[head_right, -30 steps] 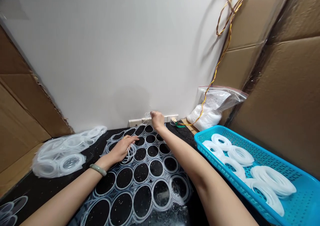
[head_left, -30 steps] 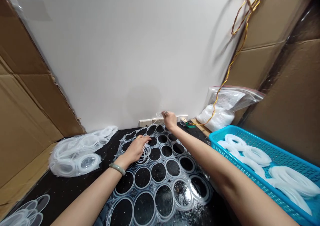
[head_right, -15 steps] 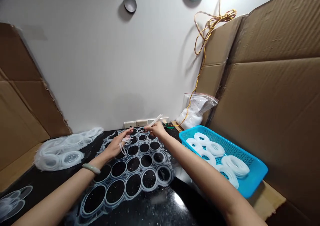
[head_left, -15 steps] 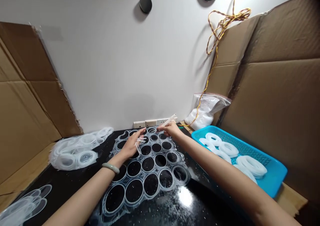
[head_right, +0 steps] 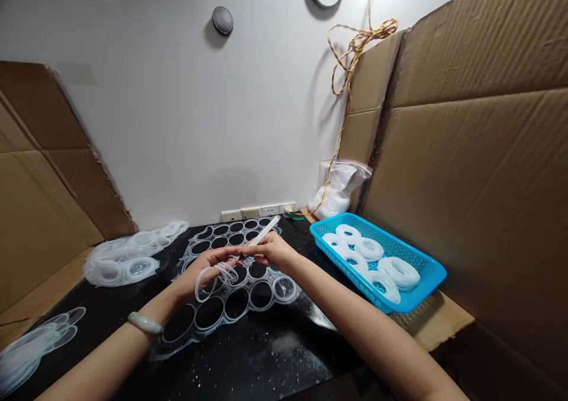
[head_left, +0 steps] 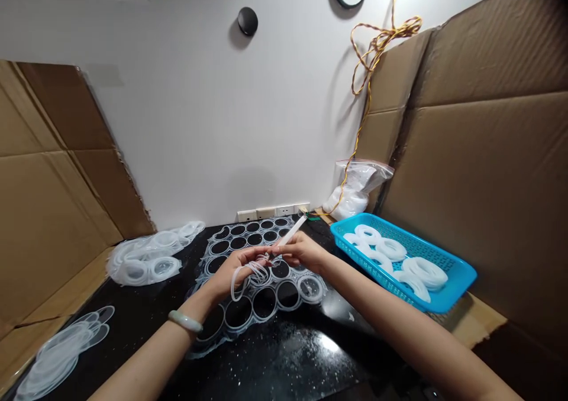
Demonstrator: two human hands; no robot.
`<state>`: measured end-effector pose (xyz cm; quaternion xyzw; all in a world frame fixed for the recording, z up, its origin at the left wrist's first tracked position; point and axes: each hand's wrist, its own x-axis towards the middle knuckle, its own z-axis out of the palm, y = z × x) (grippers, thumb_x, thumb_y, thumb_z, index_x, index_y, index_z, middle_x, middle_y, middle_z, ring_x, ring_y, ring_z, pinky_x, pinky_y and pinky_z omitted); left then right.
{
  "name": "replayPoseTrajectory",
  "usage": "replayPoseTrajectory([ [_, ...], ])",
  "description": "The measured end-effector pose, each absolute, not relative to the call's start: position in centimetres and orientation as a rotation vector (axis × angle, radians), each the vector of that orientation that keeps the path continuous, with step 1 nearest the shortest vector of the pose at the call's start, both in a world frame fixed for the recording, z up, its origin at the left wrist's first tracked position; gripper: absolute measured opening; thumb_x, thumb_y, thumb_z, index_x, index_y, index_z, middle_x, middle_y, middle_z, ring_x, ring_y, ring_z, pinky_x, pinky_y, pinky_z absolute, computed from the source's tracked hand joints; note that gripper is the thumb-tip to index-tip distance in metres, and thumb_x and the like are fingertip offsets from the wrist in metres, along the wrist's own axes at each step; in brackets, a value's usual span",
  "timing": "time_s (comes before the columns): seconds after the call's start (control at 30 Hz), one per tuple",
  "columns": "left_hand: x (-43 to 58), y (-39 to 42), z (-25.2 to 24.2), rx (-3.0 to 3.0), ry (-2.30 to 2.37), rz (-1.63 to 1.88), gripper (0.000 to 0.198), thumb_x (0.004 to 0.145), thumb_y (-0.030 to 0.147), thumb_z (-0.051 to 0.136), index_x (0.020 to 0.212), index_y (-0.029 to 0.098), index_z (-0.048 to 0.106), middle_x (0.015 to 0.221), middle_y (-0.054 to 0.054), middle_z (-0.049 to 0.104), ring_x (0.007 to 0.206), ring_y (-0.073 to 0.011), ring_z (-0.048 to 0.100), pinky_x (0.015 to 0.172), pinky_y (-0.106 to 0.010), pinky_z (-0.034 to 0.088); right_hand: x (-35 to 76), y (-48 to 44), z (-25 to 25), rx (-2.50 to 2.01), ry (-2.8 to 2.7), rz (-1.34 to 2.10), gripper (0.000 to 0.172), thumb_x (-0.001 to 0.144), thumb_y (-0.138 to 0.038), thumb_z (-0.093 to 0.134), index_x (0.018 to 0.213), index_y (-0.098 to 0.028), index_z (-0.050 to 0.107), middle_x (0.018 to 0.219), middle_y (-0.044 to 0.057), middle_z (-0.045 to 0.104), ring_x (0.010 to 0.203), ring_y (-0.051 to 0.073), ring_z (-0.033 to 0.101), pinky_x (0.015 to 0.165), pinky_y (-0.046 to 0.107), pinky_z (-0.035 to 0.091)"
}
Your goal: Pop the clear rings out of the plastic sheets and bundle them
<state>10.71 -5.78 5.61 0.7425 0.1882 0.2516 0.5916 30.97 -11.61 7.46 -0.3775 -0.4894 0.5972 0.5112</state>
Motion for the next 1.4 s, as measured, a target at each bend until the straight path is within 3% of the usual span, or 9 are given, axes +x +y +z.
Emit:
replayPoseTrajectory([
  [0.23,10.9,-7.3,6.5,1.82,0.517,0.648,0.036,0.08,0.029,0.068,0.114,0.016,0.066,0.091,-0.008,0.071,0.08,-0.0169,0.064,0.074,-0.03,0.049,31.4,-12.7,7.0,-0.937,-1.267,1.409,0.031,0.063,-0.035,0.08,0.077,-0.009,0.073,0.043,-0.004,0.053,0.035,0.003,0.037,0.036,0.018,0.02],
  [0.4,9.9,-8.0,6.1,2.191,0.701,1.021,0.02,0.083,0.024,0.059,0.095,0.016,0.073,0.08,-0.006,0.069,0.069,-0.0155,0.061,0.063,-0.027,0.048,33.2,-13.3,6.0,-1.049,-1.438,1.281,0.036,0.065,-0.041,0.079,0.084,-0.01,0.074,0.067,0.004,0.067,0.048,0.008,0.053,0.039,0.018,0.031],
  [0.57,9.0,-10.3,6.3,2.257,0.687,1.461,0.03,0.085,0.024,0.061,0.114,0.023,0.067,0.082,-0.001,0.065,0.064,-0.0113,0.056,0.067,-0.025,0.048,35.1,-14.1,2.9,-1.208,-1.428,1.176,0.038,0.062,-0.042,0.08,0.08,-0.01,0.073,0.063,0.003,0.065,0.045,0.007,0.048,0.038,0.018,0.032],
  [0.7,9.6,-10.6,7.0,2.108,0.703,1.035,0.028,0.092,0.035,0.052,0.091,0.018,0.074,0.073,-0.002,0.059,0.058,-0.0116,0.053,0.054,-0.022,0.044,35.2,-14.6,0.6,-1.223,-1.399,1.218,0.04,0.06,-0.042,0.081,0.081,-0.009,0.073,0.059,0.001,0.064,0.04,0.006,0.047,0.037,0.019,0.032],
  [0.77,9.8,-10.2,6.6,2.229,0.534,0.756,0.031,0.092,0.036,0.054,0.079,0.017,0.075,0.079,-0.005,0.062,0.069,-0.0152,0.058,0.062,-0.026,0.048,34.8,-14.9,-0.1,-1.208,-1.393,1.227,0.04,0.061,-0.041,0.081,0.083,-0.009,0.072,0.058,0.0,0.063,0.039,0.006,0.045,0.037,0.018,0.032],
  [0.87,10.0,-10.1,4.9,2.45,0.25,0.53,0.027,0.093,0.029,0.052,0.083,0.018,0.074,0.094,-0.009,0.068,0.09,-0.0206,0.061,0.081,-0.034,0.049,33.9,-15.4,-0.6,-1.164,-1.415,1.238,0.037,0.064,-0.041,0.078,0.081,-0.009,0.071,0.06,0.0,0.063,0.039,0.006,0.045,0.037,0.018,0.034],
  [1.0,10.0,-11.4,2.4,2.646,0.179,0.459,0.022,0.097,0.023,0.045,0.095,0.017,0.067,0.109,-0.011,0.068,0.105,-0.0223,0.057,0.093,-0.04,0.045,33.3,-16.1,-1.4,-1.134,-1.457,1.226,0.034,0.069,-0.043,0.074,0.079,-0.01,0.07,0.067,0.002,0.065,0.042,0.006,0.046,0.037,0.018,0.036],
  [1.17,10.1,-12.3,1.2,2.724,0.173,0.482,0.021,0.098,0.023,0.044,0.088,0.016,0.061,0.115,-0.012,0.066,0.11,-0.0228,0.056,0.094,-0.039,0.045,33.2,-16.6,-1.4,-1.172,-1.485,1.176,0.029,0.074,-0.04,0.071,0.08,-0.011,0.071,0.068,0.002,0.066,0.047,0.008,0.049,0.042,0.018,0.038],
  [1.4,10.0,-12.3,0.4,2.707,0.176,0.487,0.017,0.096,0.021,0.047,0.088,0.017,0.061,0.118,-0.011,0.065,0.113,-0.023,0.054,0.095,-0.038,0.046,32.9,-17.1,-0.5,-1.137,-1.605,1.055,0.015,0.078,-0.027,0.068,0.077,-0.013,0.071,0.075,0.004,0.07,0.069,0.015,0.063,0.065,0.024,0.049],
])
